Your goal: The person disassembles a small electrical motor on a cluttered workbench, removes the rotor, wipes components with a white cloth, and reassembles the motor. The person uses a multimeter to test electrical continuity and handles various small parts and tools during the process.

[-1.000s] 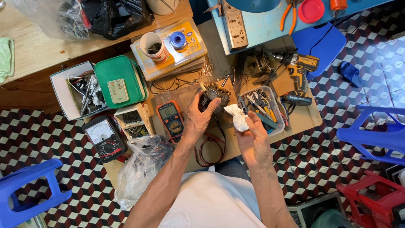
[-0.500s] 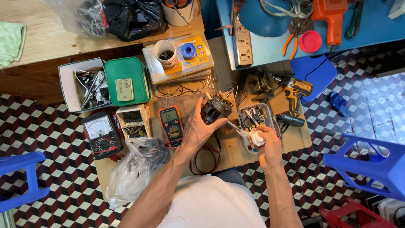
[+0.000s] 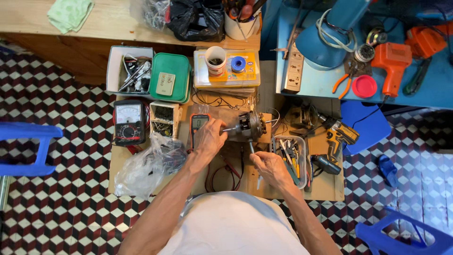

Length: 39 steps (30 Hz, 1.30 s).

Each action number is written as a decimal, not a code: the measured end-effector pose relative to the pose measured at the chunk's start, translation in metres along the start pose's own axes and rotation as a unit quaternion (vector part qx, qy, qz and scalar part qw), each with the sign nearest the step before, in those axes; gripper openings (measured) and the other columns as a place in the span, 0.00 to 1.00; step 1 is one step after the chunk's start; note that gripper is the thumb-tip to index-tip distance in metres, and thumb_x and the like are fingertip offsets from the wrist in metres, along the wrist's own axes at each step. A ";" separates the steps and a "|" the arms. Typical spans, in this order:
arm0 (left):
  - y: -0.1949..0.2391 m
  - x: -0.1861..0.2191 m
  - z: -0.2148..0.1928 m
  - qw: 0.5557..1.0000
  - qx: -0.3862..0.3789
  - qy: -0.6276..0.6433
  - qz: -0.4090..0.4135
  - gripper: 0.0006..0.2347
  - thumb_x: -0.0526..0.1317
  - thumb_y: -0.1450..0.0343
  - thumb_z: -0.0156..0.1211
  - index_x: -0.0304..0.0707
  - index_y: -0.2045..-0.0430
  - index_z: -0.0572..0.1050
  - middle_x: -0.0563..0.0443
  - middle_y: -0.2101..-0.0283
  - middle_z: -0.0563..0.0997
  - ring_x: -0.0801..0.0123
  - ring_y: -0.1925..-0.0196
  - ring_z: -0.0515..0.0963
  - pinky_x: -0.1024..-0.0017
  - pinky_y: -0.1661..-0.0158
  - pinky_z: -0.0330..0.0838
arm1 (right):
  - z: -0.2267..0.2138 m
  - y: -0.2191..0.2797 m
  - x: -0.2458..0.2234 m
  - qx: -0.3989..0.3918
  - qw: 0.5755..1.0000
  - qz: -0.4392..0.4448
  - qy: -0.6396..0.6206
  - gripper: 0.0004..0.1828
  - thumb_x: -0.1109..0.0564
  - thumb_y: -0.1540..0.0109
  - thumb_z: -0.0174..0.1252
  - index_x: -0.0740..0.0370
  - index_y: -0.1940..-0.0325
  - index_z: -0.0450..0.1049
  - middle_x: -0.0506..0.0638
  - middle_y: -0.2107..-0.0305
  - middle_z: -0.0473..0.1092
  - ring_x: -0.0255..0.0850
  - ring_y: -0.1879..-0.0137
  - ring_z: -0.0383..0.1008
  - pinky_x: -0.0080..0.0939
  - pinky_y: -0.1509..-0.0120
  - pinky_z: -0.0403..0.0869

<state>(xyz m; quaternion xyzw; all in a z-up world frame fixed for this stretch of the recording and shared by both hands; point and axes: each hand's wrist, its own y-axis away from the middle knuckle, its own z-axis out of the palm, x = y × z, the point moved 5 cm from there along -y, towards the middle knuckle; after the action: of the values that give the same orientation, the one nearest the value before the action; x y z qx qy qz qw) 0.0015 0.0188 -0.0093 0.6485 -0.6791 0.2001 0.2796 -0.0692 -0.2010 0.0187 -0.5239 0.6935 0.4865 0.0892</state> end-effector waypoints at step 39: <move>0.012 -0.009 0.071 0.709 -0.006 0.645 -0.286 0.18 0.55 0.33 0.66 0.39 0.62 0.79 0.58 0.63 0.80 0.78 0.67 0.82 0.80 0.72 0.76 | -0.049 -0.063 0.032 0.032 0.917 -0.003 -0.397 0.17 0.48 0.32 0.59 0.61 0.44 0.73 0.49 0.62 0.78 0.30 0.66 0.73 0.29 0.68 0.68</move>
<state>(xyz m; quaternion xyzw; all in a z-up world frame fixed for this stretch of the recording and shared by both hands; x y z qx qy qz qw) -0.0192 -0.0183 -0.0681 0.5231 -0.1164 0.4760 0.6973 -0.0128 -0.2581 -0.0129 -0.2868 0.6148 0.6317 0.3751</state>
